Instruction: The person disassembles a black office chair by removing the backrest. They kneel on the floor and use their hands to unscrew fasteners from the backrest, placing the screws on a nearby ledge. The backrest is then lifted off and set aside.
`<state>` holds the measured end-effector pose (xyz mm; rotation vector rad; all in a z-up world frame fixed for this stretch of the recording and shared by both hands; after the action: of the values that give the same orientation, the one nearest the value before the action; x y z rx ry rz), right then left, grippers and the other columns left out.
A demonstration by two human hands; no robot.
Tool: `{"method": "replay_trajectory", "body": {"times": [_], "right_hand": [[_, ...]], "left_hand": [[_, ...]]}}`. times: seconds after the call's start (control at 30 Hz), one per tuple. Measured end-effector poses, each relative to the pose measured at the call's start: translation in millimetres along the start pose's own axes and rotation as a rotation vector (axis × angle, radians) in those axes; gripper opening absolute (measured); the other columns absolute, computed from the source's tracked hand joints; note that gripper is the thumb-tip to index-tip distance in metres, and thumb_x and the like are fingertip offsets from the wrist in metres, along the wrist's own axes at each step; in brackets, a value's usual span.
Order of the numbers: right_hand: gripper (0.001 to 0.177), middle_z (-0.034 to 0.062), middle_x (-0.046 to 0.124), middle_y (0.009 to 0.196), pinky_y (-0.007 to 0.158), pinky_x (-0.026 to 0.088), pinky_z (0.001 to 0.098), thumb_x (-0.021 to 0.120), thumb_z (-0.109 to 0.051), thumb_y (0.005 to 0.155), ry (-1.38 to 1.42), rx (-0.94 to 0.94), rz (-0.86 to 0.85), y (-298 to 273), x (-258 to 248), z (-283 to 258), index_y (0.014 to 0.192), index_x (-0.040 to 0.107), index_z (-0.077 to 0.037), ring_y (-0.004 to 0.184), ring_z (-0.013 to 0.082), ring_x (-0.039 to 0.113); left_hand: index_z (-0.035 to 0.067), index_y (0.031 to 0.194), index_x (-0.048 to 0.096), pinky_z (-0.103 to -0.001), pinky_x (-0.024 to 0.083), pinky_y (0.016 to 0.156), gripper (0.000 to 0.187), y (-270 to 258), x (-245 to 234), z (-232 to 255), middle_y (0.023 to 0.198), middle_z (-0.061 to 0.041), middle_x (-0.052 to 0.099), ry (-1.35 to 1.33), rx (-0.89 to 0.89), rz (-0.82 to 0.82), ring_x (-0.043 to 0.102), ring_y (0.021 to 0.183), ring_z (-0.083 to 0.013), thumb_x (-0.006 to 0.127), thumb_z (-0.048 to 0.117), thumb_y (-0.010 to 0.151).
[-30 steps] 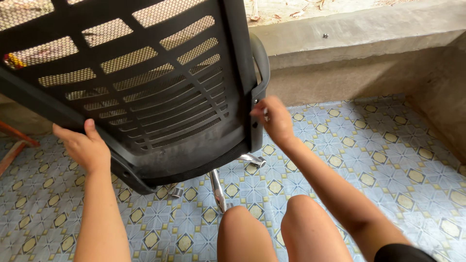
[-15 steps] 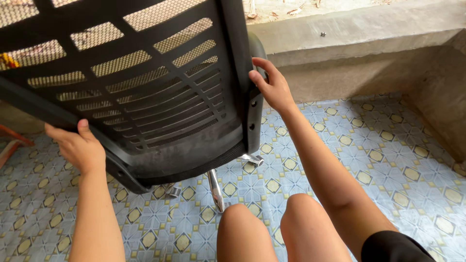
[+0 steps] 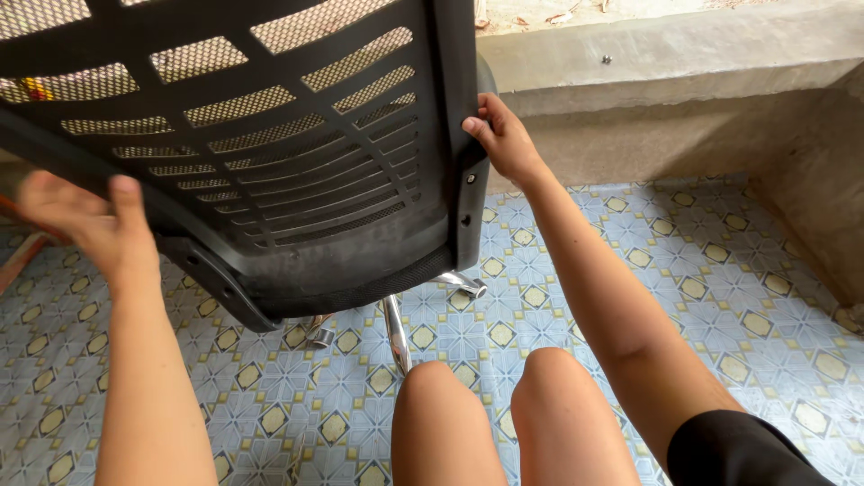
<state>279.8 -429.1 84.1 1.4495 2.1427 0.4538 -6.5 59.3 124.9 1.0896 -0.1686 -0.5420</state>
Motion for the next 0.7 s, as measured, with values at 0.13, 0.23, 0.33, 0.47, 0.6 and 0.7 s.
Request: {"method": "replay_trajectory", "body": {"times": [0.13,0.23,0.33,0.47,0.6,0.7], "right_hand": [[0.021,-0.0003,0.062,0.107,0.096,0.046,0.0247,0.06,-0.016,0.106,0.104,-0.018,-0.037,-0.2,4.5,2.7,0.124,0.057,-0.006,0.103,0.0081,0.055],[0.021,-0.0016,0.063,0.108,0.094,0.047,0.0235,0.059,-0.016,0.106,0.163,-0.026,-0.066,-0.4,5.2,5.0,0.125,0.057,-0.006,0.102,0.0067,0.056],[0.022,-0.0015,0.064,0.105,0.087,0.048,0.023,0.056,-0.019,0.109,0.195,0.004,-0.097,-2.8,2.3,11.1,0.126,0.06,-0.005,0.095,0.0058,0.056],[0.028,-0.0006,0.063,0.097,0.076,0.049,0.0241,0.052,-0.025,0.111,0.325,0.17,-0.061,-2.3,-4.2,28.9,0.129,0.062,-0.006,0.083,0.0066,0.055],[0.03,-0.0016,0.067,0.099,0.08,0.055,0.0235,0.055,-0.024,0.106,0.507,0.252,-0.029,-4.7,-7.2,39.3,0.128,0.06,-0.005,0.087,0.0059,0.062],[0.028,-0.0008,0.068,0.1,0.082,0.055,0.0223,0.052,-0.017,0.106,0.615,0.244,-0.067,-7.2,-7.9,36.0,0.126,0.06,0.0,0.089,0.0067,0.064]], "left_hand": [[0.005,0.141,0.028,-0.041,0.042,0.109,0.046,8.1,2.8,129.7,0.142,-0.013,0.042,0.363,0.277,0.327,0.047,0.129,-0.0243,0.064,0.021,0.119],[0.013,0.119,0.055,-0.041,0.047,0.1,0.014,-10.4,81.7,226.0,0.114,-0.006,0.059,0.212,0.483,0.024,0.057,0.111,-0.0221,0.066,0.013,0.11],[0.019,0.102,0.072,-0.042,0.049,0.089,0.018,-50.1,196.7,293.4,0.109,0.002,0.071,0.038,0.595,-0.552,0.066,0.1,-0.0244,0.078,0.014,0.085],[0.011,0.11,0.064,-0.04,0.058,0.069,0.045,-76.6,306.5,312.5,0.125,-0.001,0.058,0.241,0.646,-0.804,0.07,0.088,-0.0243,0.085,0.016,0.071],[0.009,0.119,0.052,-0.038,0.059,0.055,0.068,-80.7,355.7,289.5,0.124,-0.006,0.055,0.431,0.674,-0.776,0.072,0.069,-0.026,0.089,0.014,0.063],[0.012,0.118,0.049,-0.036,0.059,0.052,0.065,-85.8,367.5,275.4,0.123,-0.004,0.055,0.478,0.714,-0.761,0.073,0.065,-0.0246,0.089,0.013,0.068]]}}
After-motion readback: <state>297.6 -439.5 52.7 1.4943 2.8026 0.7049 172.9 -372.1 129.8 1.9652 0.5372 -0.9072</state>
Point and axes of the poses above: each hand's wrist, its own y-axis towards the middle knuckle, its own x-axis out of the palm, z = x × y, the point moved 8 cm from there along y, towards the middle knuckle
